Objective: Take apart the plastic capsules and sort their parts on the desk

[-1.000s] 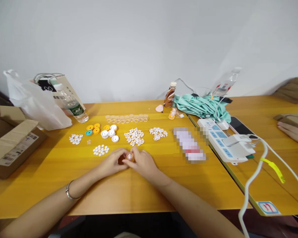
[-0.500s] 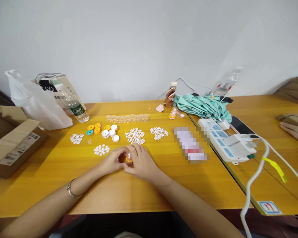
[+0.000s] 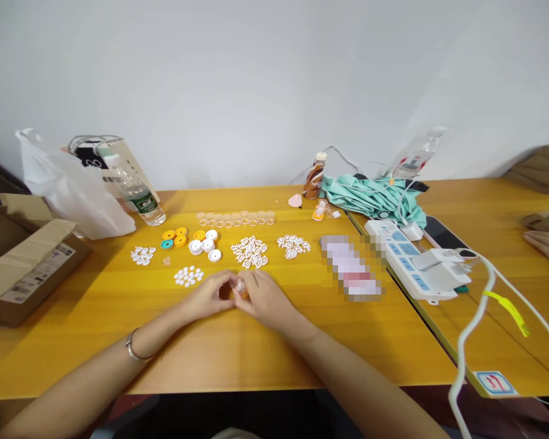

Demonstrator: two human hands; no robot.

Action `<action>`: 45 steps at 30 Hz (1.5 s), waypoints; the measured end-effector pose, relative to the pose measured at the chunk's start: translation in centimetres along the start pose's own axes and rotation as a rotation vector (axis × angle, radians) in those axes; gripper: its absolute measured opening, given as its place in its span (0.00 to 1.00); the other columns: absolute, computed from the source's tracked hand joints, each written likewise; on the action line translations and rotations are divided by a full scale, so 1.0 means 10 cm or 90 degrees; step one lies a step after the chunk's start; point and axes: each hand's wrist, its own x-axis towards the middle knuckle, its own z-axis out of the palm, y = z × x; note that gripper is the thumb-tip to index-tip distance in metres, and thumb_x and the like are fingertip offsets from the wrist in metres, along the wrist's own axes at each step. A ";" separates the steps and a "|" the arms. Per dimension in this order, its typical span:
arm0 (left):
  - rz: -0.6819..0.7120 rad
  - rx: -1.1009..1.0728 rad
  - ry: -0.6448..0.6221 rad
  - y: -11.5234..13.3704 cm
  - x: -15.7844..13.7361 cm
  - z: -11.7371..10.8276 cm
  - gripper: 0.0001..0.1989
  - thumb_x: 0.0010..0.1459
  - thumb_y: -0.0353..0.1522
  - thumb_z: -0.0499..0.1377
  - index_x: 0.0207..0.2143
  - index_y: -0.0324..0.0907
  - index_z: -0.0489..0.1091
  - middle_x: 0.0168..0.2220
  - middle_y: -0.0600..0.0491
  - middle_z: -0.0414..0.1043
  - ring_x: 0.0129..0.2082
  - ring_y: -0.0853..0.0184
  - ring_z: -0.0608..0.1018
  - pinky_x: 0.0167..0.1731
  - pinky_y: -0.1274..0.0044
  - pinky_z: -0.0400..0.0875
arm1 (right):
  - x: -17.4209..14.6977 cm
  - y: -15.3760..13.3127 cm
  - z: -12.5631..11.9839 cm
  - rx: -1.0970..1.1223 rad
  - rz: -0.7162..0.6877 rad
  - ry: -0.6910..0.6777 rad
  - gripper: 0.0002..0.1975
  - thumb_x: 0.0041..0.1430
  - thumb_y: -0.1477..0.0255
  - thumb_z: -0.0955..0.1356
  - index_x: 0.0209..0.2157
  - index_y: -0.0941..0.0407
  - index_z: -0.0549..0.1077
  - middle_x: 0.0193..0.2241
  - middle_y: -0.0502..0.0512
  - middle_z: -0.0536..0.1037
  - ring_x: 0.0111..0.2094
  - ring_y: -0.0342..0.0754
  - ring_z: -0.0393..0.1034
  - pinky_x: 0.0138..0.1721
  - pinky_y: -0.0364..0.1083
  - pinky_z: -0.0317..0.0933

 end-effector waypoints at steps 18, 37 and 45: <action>0.023 0.020 -0.025 0.00 -0.01 -0.05 0.13 0.50 0.33 0.60 0.40 0.40 0.66 0.36 0.52 0.68 0.33 0.69 0.69 0.34 0.78 0.64 | 1.00 1.77 -0.22 -0.021 0.483 0.143 0.21 0.49 0.75 0.68 0.47 0.62 0.68 0.34 0.60 0.75 0.35 0.48 0.70 0.41 0.48 0.61; 0.009 0.027 -0.014 0.00 -0.04 -0.07 0.12 0.52 0.33 0.58 0.40 0.41 0.64 0.33 0.54 0.69 0.29 0.70 0.69 0.31 0.78 0.64 | -0.09 0.20 -0.02 0.214 0.121 -0.055 0.20 0.49 0.65 0.70 0.43 0.55 0.65 0.36 0.54 0.70 0.35 0.46 0.65 0.38 0.46 0.62; 0.049 -0.004 -0.022 0.06 -0.06 -0.12 0.12 0.53 0.30 0.57 0.42 0.41 0.65 0.39 0.50 0.70 0.36 0.68 0.72 0.38 0.76 0.66 | -0.08 0.15 0.07 0.227 0.123 -0.061 0.08 0.56 0.71 0.66 0.38 0.55 0.68 0.34 0.53 0.70 0.37 0.46 0.65 0.41 0.47 0.61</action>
